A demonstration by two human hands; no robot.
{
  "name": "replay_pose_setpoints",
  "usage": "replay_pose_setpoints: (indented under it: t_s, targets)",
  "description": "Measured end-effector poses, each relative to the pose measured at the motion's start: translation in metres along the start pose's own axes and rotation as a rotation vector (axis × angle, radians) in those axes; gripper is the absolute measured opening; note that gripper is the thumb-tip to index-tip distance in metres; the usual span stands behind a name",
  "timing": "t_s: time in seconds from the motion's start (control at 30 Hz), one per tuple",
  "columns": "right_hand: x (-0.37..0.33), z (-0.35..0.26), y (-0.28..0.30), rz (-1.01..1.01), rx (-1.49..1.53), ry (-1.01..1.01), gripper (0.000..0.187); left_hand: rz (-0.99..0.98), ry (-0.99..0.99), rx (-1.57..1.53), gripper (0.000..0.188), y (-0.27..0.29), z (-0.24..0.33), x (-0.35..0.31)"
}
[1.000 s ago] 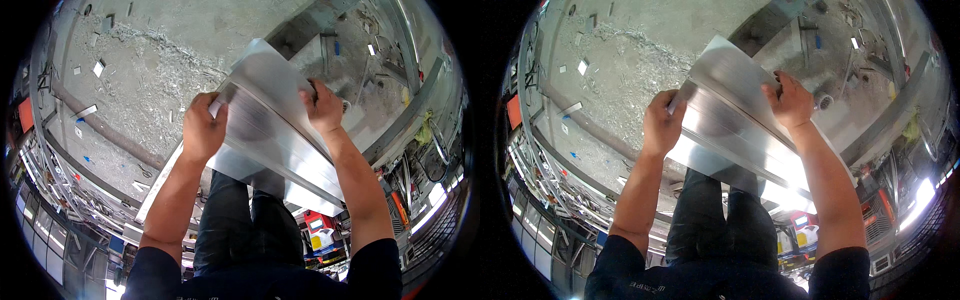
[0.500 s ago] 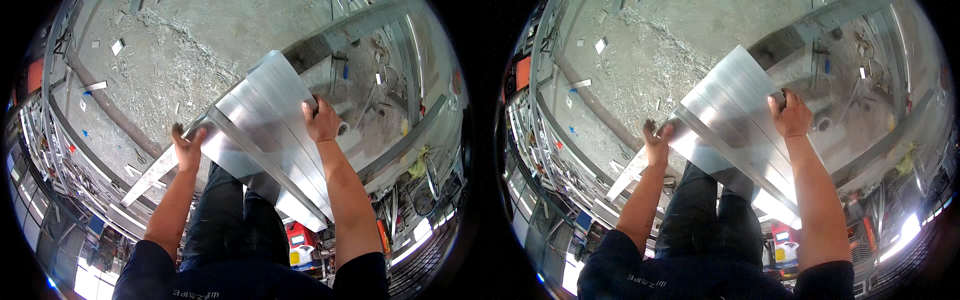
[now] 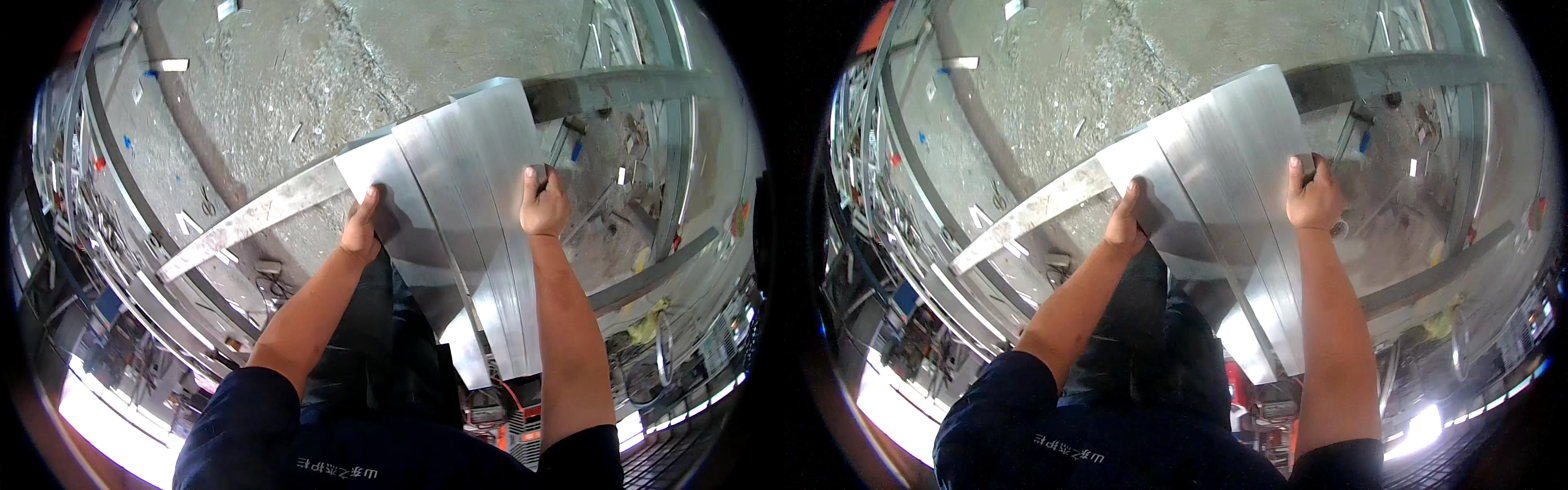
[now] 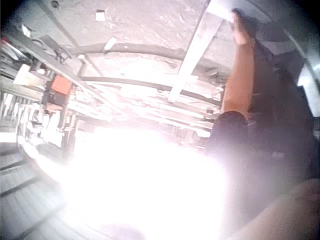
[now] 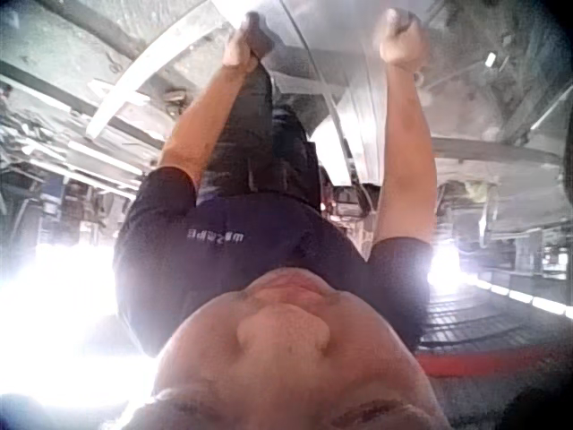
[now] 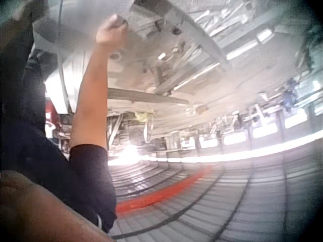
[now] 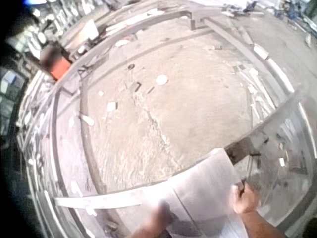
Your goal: The person walks through a workshop and picks up several long, flat metal sheets from the floor. They carry the sheets to a metal frame and place them one by one into the frame, stacking them neatly.
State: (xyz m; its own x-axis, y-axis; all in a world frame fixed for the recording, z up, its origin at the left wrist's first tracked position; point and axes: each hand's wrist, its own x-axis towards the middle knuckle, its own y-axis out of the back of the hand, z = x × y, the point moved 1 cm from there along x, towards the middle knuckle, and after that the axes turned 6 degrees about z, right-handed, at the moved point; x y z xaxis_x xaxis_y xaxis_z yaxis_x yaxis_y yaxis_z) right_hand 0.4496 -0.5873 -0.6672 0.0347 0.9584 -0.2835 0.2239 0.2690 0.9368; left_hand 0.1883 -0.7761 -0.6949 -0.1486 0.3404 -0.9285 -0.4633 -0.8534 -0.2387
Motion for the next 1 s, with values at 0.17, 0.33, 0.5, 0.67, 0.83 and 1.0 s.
replay_pose_setpoints:
  t_s: [0.17, 0.33, 0.5, 0.67, 0.83, 1.0]
  targets:
    - [0.000, 0.004, -0.003, 0.032, -0.008, 0.040, 0.058, 0.069, -0.088, -0.005, 0.065, -0.009, -0.003, 0.001]
    - [-0.001, -0.004, 0.002, -0.030, -0.037, 0.018, 0.055, 0.107, -0.102, -0.025, 0.075, -0.009, -0.003, -0.002]
    - [-0.001, 0.002, -0.002, 0.030, -0.035, 0.028, 0.053, 0.154, -0.136, -0.012, 0.077, -0.023, 0.002, -0.010]
    - [0.000, -0.001, 0.000, 0.021, -0.020, 0.029, 0.052, 0.203, -0.203, 0.078, 0.082, -0.027, 0.009, -0.012]
    - [0.001, -0.002, 0.000, 0.041, -0.019, 0.045, 0.053, 0.106, -0.162, 0.141, 0.085, -0.013, 0.006, 0.000]
    - [0.001, -0.001, -0.001, 0.036, -0.044, 0.055, 0.056, 0.201, -0.188, 0.278, 0.089, -0.021, 0.011, -0.006]
